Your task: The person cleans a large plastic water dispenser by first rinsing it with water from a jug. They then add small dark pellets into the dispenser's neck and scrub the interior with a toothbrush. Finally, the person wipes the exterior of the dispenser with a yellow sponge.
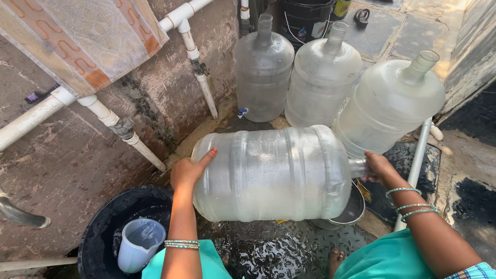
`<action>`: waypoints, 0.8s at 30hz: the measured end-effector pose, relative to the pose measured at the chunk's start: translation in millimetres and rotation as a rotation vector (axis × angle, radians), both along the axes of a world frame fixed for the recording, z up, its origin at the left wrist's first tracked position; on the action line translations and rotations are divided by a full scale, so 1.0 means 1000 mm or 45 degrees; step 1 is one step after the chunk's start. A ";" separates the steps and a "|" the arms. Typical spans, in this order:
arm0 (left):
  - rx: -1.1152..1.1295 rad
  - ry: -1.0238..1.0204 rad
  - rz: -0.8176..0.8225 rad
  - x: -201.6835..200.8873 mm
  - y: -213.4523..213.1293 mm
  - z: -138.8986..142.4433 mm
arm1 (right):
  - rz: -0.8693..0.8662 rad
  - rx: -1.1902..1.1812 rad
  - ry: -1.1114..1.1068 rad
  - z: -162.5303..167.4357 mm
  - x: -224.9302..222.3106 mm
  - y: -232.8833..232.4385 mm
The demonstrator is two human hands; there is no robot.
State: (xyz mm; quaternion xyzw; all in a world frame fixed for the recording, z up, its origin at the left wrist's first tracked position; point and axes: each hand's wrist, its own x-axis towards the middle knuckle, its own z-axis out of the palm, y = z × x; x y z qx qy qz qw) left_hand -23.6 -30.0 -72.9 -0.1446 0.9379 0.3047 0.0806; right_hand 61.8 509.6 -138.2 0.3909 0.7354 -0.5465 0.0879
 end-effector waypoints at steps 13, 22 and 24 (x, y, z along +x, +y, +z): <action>1.249 1.371 -0.406 0.081 -0.005 0.104 | -0.104 -0.559 1.240 0.062 0.000 0.011; 0.430 0.362 0.052 0.026 -0.017 0.036 | 0.237 -0.088 -0.134 -0.008 0.001 -0.010; 0.247 0.094 0.015 0.012 -0.016 0.013 | 0.305 0.011 -0.284 -0.015 0.008 -0.012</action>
